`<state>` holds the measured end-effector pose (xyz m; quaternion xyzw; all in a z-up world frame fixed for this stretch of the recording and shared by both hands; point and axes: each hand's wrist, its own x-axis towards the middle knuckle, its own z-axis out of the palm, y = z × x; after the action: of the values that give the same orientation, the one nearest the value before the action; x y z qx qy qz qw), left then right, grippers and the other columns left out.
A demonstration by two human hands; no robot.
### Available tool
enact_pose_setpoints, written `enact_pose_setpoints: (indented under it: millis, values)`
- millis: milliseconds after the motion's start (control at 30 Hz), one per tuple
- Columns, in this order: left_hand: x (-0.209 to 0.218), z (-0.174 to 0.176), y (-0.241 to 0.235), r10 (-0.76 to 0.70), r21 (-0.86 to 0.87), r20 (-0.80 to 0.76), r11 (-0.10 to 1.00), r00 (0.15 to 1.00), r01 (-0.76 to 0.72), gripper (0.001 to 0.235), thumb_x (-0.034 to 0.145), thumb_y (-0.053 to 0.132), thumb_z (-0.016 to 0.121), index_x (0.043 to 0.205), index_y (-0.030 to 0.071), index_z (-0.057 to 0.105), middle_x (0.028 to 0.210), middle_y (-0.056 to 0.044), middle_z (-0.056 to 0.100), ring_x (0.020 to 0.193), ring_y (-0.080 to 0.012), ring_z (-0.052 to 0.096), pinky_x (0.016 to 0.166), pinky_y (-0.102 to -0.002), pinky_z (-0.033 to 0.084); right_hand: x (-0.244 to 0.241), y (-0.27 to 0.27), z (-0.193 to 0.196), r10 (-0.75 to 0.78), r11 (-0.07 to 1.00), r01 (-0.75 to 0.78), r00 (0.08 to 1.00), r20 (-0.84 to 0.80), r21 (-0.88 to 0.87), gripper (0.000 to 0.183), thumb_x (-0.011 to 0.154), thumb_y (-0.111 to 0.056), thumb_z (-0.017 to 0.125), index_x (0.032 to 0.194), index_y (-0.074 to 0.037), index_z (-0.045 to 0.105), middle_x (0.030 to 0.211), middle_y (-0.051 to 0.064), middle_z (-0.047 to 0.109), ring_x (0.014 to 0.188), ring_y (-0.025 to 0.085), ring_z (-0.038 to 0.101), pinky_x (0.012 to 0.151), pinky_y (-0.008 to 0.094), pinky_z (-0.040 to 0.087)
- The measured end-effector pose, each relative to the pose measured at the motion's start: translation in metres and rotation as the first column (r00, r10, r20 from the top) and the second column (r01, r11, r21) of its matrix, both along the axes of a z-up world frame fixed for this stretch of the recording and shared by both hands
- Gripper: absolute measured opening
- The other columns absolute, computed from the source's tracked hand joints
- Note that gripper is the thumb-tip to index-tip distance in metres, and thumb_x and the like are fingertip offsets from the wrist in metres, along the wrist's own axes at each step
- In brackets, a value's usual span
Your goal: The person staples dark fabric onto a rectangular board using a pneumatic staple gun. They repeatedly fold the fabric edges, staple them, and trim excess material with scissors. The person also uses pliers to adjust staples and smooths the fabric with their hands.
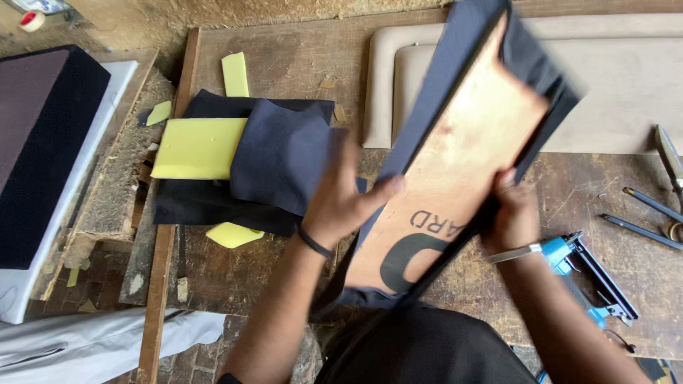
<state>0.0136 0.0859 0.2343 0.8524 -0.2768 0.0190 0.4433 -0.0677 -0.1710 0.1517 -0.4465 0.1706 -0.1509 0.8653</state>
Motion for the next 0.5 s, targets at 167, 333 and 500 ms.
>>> enact_pose_setpoints:
  millis: [167, 333, 500]
  values:
    - [0.009, -0.076, -0.022, -0.264, 0.061, -0.470, 0.942, 0.842, 0.329, 0.078, 0.080, 0.034, 0.078, 0.144, 0.003, 0.047, 0.130, -0.022, 0.067, 0.117, -0.0331, 0.068, 0.101, -0.046, 0.055, -0.003, 0.018, -0.100, 0.083, 0.996, -0.066, 0.901, -0.426, 0.055, 0.055, 0.103, -0.038, 0.059, 0.141, 0.001, 0.056, 0.134, 0.021, 0.066, 0.114, 0.031, 0.066, 0.095, 0.044, 0.053]
    - [-0.029, -0.104, -0.037, -0.036, 0.339, -0.610, 0.891, 0.791, 0.302, 0.068, 0.083, 0.027, 0.066, 0.143, 0.003, 0.048, 0.112, -0.019, 0.074, 0.094, -0.0317, 0.078, 0.081, -0.044, 0.067, -0.013, -0.045, -0.128, -0.213, 0.785, -0.071, 0.902, -0.375, -0.616, 0.074, 0.087, -0.020, 0.068, 0.147, -0.001, 0.029, 0.143, 0.018, 0.046, 0.117, 0.030, 0.066, 0.098, 0.041, 0.058]
    - [-0.045, -0.115, -0.040, -0.264, 0.301, -0.568, 0.815, 0.780, 0.495, 0.121, 0.078, 0.055, 0.079, 0.155, -0.005, 0.007, 0.156, -0.037, 0.025, 0.137, -0.0424, 0.041, 0.109, -0.051, 0.042, 0.013, -0.076, -0.132, 0.024, 0.780, -0.240, 0.935, -0.355, -0.578, 0.049, 0.105, -0.031, 0.052, 0.146, -0.004, 0.054, 0.139, 0.018, 0.064, 0.121, 0.031, 0.062, 0.099, 0.044, 0.050]
